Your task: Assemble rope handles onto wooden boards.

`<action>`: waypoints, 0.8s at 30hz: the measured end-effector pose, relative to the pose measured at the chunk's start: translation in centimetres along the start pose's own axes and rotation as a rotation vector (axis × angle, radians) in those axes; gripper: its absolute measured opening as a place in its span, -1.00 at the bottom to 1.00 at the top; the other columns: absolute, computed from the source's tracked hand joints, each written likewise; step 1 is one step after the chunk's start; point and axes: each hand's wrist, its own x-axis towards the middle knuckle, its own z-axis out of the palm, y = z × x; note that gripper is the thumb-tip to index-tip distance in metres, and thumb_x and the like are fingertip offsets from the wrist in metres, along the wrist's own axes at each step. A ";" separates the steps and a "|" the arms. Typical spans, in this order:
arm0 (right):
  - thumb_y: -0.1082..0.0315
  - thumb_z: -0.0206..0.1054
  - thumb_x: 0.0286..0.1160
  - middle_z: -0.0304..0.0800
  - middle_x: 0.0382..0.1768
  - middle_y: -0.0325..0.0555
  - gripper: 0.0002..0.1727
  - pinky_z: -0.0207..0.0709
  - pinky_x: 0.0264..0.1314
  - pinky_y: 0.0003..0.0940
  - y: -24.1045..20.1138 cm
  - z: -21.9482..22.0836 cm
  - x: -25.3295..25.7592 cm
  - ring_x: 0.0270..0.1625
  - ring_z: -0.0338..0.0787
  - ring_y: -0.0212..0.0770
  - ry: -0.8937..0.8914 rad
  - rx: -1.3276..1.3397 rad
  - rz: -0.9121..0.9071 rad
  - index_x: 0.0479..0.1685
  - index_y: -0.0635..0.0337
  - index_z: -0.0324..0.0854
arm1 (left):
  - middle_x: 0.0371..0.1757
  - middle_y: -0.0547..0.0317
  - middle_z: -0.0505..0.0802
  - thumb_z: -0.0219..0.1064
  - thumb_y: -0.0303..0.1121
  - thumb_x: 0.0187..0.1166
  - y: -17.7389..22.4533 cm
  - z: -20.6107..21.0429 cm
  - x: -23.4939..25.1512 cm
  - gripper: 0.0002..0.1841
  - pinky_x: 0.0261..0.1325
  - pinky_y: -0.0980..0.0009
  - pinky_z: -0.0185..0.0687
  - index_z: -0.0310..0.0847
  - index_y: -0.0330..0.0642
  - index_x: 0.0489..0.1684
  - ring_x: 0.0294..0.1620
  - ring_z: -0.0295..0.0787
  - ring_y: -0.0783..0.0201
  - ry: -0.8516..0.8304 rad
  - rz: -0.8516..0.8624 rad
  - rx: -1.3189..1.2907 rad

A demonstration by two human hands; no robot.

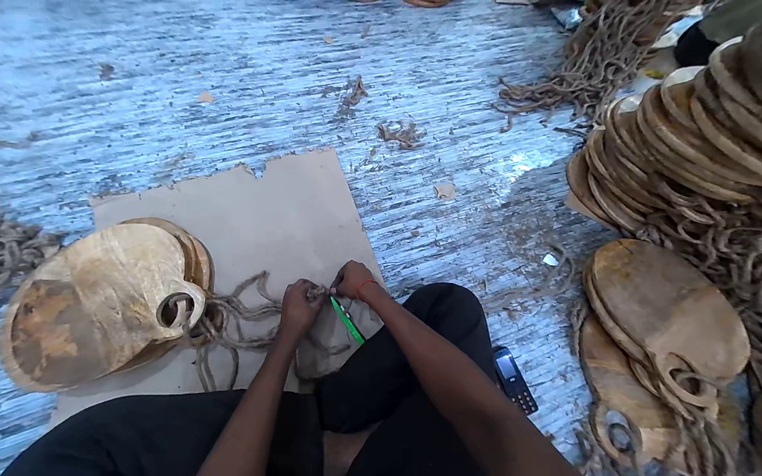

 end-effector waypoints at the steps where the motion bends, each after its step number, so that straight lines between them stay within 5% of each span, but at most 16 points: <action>1: 0.16 0.51 0.50 0.87 0.00 0.15 -0.72 0.58 0.23 0.23 0.0 -0.1 -0.2 0.14 0.82 0.14 -0.029 -0.014 0.002 -0.05 0.18 0.87 | 0.23 -0.25 0.81 0.47 -0.31 0.59 0.2 -0.1 -0.3 -0.70 0.51 -0.07 0.49 0.79 -0.42 0.05 0.34 0.69 -0.20 -0.014 -0.002 -0.001; 4: 0.19 0.44 0.56 0.87 0.07 0.16 -0.74 0.57 0.31 0.22 -1.0 -0.1 -0.5 0.22 0.80 0.15 0.055 -0.005 0.030 -0.02 0.18 0.86 | 0.19 -0.25 0.83 0.48 -0.31 0.57 0.2 0.2 -0.1 -0.72 0.49 -0.08 0.50 0.82 -0.40 0.00 0.33 0.69 -0.22 0.067 0.012 0.022; 9: 0.23 0.49 0.53 0.89 -0.06 0.16 -0.79 0.60 0.20 0.26 1.2 -0.1 -0.1 0.09 0.83 0.19 0.250 0.162 -0.011 -0.07 0.17 0.88 | 0.15 -0.25 0.83 0.48 -0.36 0.56 -1.5 -0.2 0.4 -0.74 0.43 -0.10 0.55 0.80 -0.42 0.00 0.25 0.73 -0.20 0.069 0.083 0.000; 13: 0.19 0.29 0.75 0.84 0.09 0.20 -0.67 0.62 0.11 0.15 2.4 -0.5 -1.5 0.05 0.80 0.11 0.477 0.716 0.002 0.22 0.25 0.74 | 0.04 -0.13 0.87 0.42 -0.35 0.64 -2.1 -1.6 -0.1 -0.74 0.22 0.01 0.69 0.76 -0.31 0.15 0.04 0.82 0.04 0.012 0.001 -0.311; 16: 0.23 0.14 0.85 0.72 0.14 0.11 -0.59 0.56 -0.09 -0.22 2.8 -2.5 -2.4 -0.15 0.66 -0.17 0.677 1.216 0.093 0.45 0.34 0.52 | 0.05 -0.05 0.86 0.41 -0.36 0.65 -1.9 -2.5 -0.5 -0.72 -0.03 0.14 0.70 0.71 -0.25 0.23 -0.11 0.79 0.16 0.026 -0.001 -0.473; 20: 0.28 0.05 0.85 0.46 -0.32 -0.25 -0.82 0.45 -0.44 -0.48 6.1 -3.7 -5.3 -0.47 0.46 -0.41 0.967 1.622 0.075 0.14 0.17 0.44 | 0.30 0.01 0.82 0.51 -0.36 0.54 -1.4 -4.0 -1.4 -0.49 0.22 0.16 0.73 0.57 -0.14 0.50 0.16 0.81 0.17 -0.037 0.005 -0.528; 24: 0.39 0.06 0.82 0.57 0.11 0.02 -0.56 0.53 0.04 -0.39 7.3 -3.4 -4.5 -0.08 0.54 -0.34 1.077 1.313 0.000 0.58 0.39 0.31 | 0.44 -0.12 0.75 0.59 -0.45 0.39 -0.8 -4.2 -2.7 -0.36 0.52 -0.01 0.61 0.55 -0.15 0.55 0.42 0.72 -0.01 -0.024 0.046 -0.495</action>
